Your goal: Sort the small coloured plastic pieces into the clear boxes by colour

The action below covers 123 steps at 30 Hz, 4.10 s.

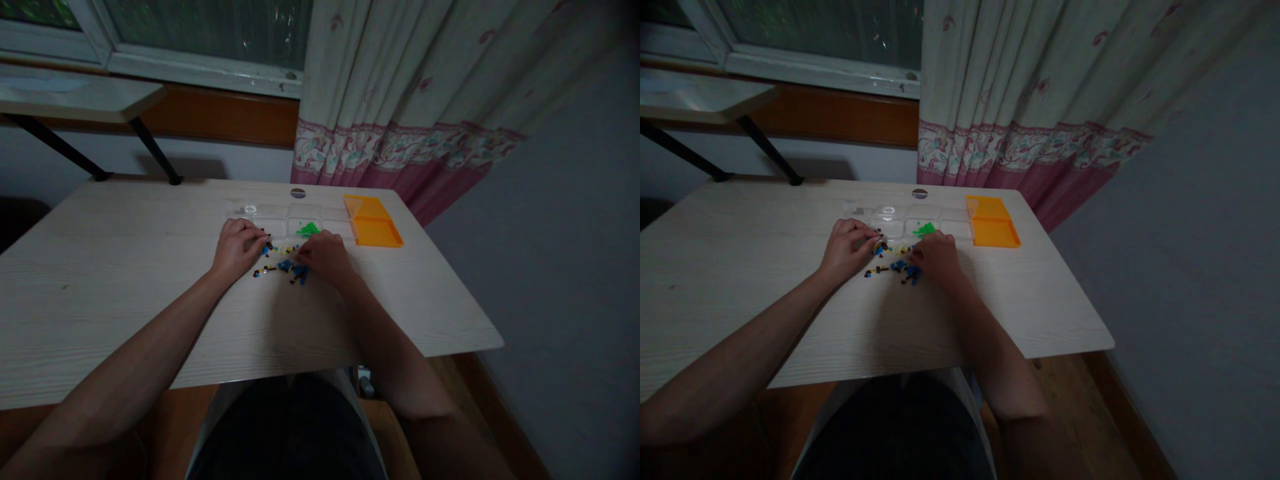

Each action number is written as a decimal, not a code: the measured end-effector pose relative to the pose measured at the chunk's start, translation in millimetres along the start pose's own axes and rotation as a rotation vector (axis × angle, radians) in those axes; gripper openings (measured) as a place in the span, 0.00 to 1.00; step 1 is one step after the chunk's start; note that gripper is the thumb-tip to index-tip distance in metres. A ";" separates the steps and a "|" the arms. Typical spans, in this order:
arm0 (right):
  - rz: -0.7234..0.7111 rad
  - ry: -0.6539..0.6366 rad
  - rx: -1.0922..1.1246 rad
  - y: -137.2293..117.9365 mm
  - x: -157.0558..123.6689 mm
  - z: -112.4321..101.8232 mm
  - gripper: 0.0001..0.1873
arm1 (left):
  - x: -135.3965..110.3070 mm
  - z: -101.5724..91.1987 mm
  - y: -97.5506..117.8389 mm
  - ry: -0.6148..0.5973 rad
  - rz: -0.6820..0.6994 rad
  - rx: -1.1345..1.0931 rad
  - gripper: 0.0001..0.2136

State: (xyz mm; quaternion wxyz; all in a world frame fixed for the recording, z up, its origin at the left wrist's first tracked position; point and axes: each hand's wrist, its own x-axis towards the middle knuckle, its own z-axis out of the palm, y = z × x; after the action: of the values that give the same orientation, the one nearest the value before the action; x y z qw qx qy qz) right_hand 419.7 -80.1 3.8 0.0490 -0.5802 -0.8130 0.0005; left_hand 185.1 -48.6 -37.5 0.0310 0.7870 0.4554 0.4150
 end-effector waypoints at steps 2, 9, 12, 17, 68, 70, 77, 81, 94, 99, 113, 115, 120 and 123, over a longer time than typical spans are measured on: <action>-0.014 -0.022 -0.015 -0.4 0.3 0.5 0.11 | 0.9 -0.2 -1.4 0.008 -0.032 0.010 0.06; -0.032 -0.022 -0.019 -3.2 -0.5 -1.0 0.12 | 0.5 -0.7 -11.0 0.088 -0.147 0.051 0.06; -0.034 -0.035 -0.016 -4.1 -0.5 -1.1 0.12 | -0.4 -0.1 -16.1 0.114 -0.188 0.075 0.07; -0.027 -0.030 -0.019 -4.1 -0.9 -0.4 0.13 | -1.7 1.8 -22.1 0.125 -0.187 0.112 0.06; -0.262 0.229 0.223 -10.6 0.9 13.3 0.13 | -1.4 -3.2 13.0 -0.287 0.238 -0.125 0.11; -0.264 0.231 0.226 -10.2 1.1 13.3 0.13 | -1.3 -3.6 12.9 -0.279 0.241 -0.124 0.11; -0.064 0.217 0.135 -3.2 1.6 12.2 0.12 | -1.8 -2.0 5.9 -0.155 0.178 -0.058 0.11; -0.033 0.163 0.101 -4.5 1.3 12.4 0.10 | -2.3 -0.3 1.2 -0.090 0.098 -0.008 0.11; -0.070 0.134 0.091 -10.8 3.4 19.2 0.11 | -0.9 1.8 0.4 -0.030 0.014 0.009 0.10; -0.066 0.143 0.072 -10.0 4.4 20.3 0.10 | -1.1 1.6 -2.1 -0.002 -0.014 0.028 0.10; -0.081 0.163 0.071 -13.0 5.7 23.6 0.11 | -1.1 1.9 -12.4 0.074 -0.159 0.098 0.09; -0.079 0.157 0.068 -13.2 5.7 24.1 0.11 | -1.9 1.5 -13.5 0.066 -0.172 0.115 0.10; -0.075 0.175 0.106 -12.3 7.0 25.7 0.09 | -2.0 1.7 -14.0 0.072 -0.164 0.149 0.10; -0.059 0.186 0.148 -10.2 8.3 26.4 0.09 | -1.0 1.7 -11.5 0.085 -0.132 0.134 0.11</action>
State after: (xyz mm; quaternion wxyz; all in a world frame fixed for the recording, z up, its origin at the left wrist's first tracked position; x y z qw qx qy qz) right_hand 405.3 -74.1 -21.2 0.1671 -0.5484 -0.8194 0.0052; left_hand 178.0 -42.1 -44.1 -0.0139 0.7373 0.5338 0.4139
